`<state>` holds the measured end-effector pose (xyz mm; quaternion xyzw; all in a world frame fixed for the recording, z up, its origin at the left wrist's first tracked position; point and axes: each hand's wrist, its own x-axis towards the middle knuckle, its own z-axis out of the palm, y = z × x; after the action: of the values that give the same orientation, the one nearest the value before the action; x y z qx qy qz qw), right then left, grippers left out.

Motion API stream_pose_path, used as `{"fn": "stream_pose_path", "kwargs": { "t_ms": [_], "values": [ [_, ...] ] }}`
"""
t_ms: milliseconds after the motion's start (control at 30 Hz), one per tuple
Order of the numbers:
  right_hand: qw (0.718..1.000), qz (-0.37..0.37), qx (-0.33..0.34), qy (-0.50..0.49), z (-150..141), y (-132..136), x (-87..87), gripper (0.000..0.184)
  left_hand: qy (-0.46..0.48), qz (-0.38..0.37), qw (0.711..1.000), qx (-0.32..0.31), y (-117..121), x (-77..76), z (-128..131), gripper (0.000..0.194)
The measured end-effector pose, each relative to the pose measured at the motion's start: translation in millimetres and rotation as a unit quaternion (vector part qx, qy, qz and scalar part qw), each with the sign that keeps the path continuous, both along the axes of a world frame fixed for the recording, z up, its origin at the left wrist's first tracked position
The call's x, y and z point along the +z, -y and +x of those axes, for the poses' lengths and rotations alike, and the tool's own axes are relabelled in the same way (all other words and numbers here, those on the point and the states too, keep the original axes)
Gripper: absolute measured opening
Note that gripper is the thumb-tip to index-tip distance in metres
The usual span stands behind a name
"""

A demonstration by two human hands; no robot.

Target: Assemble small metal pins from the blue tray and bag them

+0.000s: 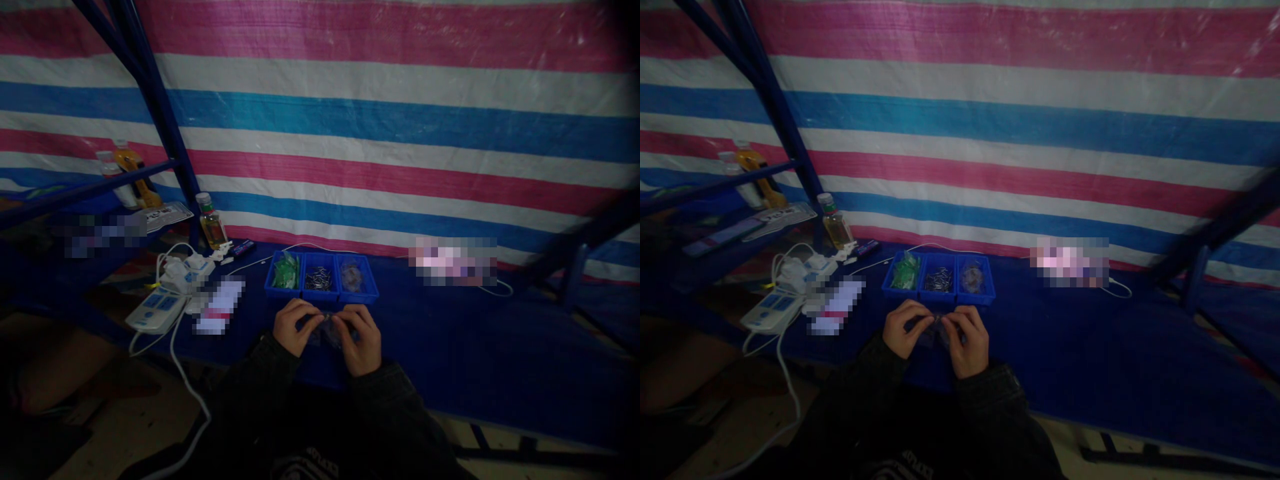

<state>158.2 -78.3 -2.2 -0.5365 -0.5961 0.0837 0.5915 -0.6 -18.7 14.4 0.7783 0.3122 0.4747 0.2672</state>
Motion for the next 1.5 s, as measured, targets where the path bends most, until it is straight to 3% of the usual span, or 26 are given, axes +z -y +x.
{"fn": "stream_pose_path", "kwargs": {
  "t_ms": [167,267,400,567,733,1000,1333,1500],
  "values": [
    [0.997,-0.045,0.021,-0.06,-3,0,-5.4,0.01,0.004,-0.036,0.999,-0.003,1,-3.5,1,0.008],
    [0.992,-0.061,0.02,-0.108,-5,1,-6.6,0.02,0.009,-0.07,0.997,0.008,1,-6.5,2,0.008],
    [0.996,-0.055,0.027,-0.071,-4,1,-5.5,0.014,-0.006,-0.053,0.999,-0.004,0,-7.6,0,0.009],
    [0.998,-0.038,0.034,-0.028,-1,4,2.6,0.019,-0.014,-0.015,1.0,-0.021,-3,-8.4,-1,0.02],
    [0.998,-0.036,0.043,-0.004,0,7,9.6,0.025,-0.012,-0.011,1.0,-0.017,-4,-8.4,-1,0.018],
    [0.998,-0.036,0.033,-0.025,0,1,-3.0,0.022,-0.006,-0.009,1.0,-0.012,-3,-6.1,-1,0.015],
    [1.0,0.005,-0.006,0.0,-1,0,2.8,0.017,0.008,-0.006,1.0,-0.009,-1,-1.9,0,0.012],
    [0.998,-0.037,0.018,-0.036,-2,0,-4.7,0.015,0.0,-0.031,1.0,-0.007,0,-3.3,1,0.009]
  ]
}}
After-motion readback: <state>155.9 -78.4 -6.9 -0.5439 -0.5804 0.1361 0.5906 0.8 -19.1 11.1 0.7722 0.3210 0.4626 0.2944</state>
